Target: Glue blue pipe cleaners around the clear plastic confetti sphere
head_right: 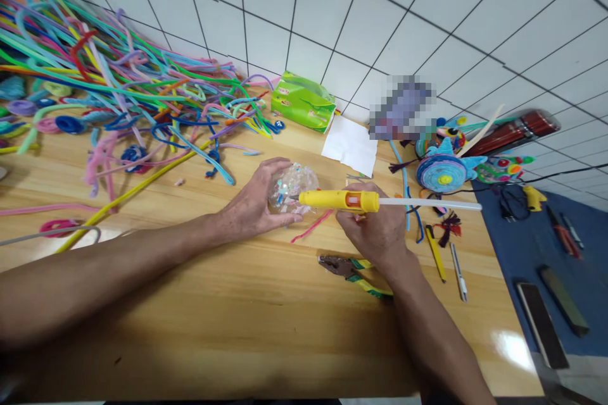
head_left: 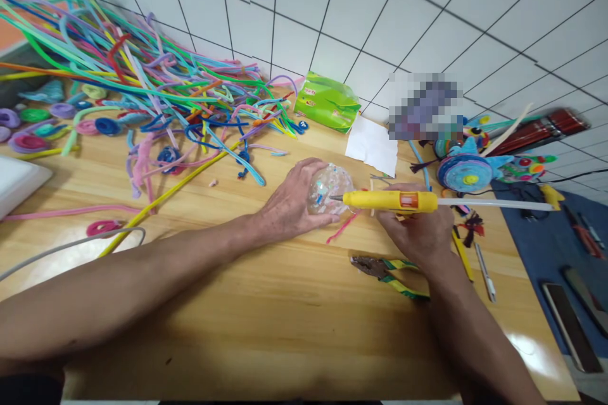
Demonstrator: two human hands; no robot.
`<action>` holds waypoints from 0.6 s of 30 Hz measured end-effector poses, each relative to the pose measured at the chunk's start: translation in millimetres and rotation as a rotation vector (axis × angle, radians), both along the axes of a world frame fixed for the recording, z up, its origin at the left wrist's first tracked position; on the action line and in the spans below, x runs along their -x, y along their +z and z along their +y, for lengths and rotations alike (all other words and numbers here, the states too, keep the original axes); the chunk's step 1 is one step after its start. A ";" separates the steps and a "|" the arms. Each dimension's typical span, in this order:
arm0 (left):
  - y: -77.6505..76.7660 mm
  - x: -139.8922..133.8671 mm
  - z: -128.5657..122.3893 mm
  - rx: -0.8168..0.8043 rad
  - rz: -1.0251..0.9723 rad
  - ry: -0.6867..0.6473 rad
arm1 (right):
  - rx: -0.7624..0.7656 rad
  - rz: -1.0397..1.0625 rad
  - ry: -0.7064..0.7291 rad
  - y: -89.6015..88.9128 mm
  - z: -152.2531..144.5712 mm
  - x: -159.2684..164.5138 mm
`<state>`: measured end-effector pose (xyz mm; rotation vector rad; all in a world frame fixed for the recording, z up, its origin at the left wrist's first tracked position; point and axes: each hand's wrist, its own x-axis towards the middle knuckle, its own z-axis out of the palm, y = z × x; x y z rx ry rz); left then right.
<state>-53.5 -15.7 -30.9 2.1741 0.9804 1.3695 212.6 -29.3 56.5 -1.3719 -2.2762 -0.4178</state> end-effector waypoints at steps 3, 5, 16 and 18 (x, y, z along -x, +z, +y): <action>0.1 0.5 -0.5 0.011 0.018 -0.014 | 0.001 0.007 0.034 1.1 0.3 0.5; 0.8 1.2 -1.0 0.018 0.036 -0.015 | -0.022 0.012 0.059 2.3 0.4 1.3; 0.3 1.6 -0.9 0.017 0.046 -0.028 | -0.026 -0.031 0.057 3.1 1.4 -1.5; 0.4 1.7 -0.9 0.021 0.048 -0.029 | -0.019 -0.039 0.031 2.3 1.3 -3.0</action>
